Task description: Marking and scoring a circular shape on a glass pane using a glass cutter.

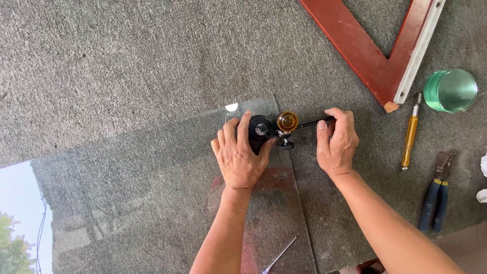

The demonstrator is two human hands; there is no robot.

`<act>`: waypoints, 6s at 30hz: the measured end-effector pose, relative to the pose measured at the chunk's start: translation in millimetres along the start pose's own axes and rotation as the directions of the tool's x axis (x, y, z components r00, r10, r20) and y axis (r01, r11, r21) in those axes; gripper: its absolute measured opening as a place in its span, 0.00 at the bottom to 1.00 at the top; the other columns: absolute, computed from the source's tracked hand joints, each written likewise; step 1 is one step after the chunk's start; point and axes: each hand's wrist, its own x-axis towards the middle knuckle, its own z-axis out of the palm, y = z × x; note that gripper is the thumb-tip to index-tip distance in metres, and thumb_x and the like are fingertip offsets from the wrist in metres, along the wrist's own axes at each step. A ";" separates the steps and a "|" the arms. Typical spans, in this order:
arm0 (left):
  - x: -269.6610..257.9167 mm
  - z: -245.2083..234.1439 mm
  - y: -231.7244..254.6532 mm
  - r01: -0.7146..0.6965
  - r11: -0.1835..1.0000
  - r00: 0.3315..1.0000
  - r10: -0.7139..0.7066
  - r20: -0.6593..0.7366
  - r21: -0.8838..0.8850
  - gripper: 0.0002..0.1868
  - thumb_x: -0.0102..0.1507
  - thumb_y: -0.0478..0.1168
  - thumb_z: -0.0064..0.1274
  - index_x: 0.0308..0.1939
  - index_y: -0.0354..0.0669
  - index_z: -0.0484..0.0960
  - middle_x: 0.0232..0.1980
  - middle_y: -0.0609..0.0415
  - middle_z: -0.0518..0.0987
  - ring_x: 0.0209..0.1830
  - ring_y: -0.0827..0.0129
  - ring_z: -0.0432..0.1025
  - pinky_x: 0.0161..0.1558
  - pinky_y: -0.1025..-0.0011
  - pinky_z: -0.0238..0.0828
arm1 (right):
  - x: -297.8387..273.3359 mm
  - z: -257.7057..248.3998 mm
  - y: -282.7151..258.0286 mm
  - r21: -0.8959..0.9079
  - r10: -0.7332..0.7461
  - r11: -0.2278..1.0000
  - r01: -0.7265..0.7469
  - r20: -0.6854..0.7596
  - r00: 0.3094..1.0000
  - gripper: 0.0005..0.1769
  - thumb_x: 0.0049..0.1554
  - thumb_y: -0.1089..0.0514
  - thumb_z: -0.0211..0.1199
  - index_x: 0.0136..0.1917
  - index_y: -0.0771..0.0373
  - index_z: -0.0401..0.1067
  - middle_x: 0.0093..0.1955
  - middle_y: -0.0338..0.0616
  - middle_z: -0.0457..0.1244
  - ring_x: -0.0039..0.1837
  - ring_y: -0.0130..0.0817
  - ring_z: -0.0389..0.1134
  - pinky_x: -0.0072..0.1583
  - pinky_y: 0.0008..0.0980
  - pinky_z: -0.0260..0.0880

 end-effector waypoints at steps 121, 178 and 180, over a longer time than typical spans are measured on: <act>7.2 2.0 0.2 0.066 0.989 0.994 -0.077 0.077 0.136 0.32 0.68 0.69 0.36 0.67 0.58 0.74 0.55 0.51 0.72 0.43 0.57 0.67 0.41 0.60 0.59 | 113.8 2.8 -37.6 0.387 0.189 0.867 -0.314 0.329 0.925 0.04 0.71 0.69 0.49 0.58 0.69 0.63 0.42 0.49 0.57 0.36 0.32 0.62 0.39 0.28 0.65; 4.5 4.6 -3.8 0.065 0.991 0.990 -0.079 0.119 0.114 0.31 0.61 0.59 0.47 0.67 0.57 0.72 0.55 0.55 0.72 0.41 0.57 0.66 0.42 0.58 0.58 | 117.3 2.2 -98.8 0.265 -0.651 0.757 0.597 0.378 0.658 0.19 0.62 0.44 0.61 0.50 0.63 0.77 0.50 0.43 0.67 0.54 0.44 0.64 0.57 0.43 0.59; 2.8 5.7 -4.8 0.063 0.993 0.988 -0.077 0.135 0.104 0.33 0.60 0.59 0.51 0.68 0.58 0.71 0.54 0.55 0.72 0.41 0.56 0.66 0.42 0.58 0.57 | 115.0 10.1 -97.0 0.289 -0.685 0.726 0.624 0.373 0.625 0.17 0.63 0.46 0.62 0.47 0.62 0.76 0.47 0.42 0.67 0.49 0.43 0.64 0.54 0.42 0.57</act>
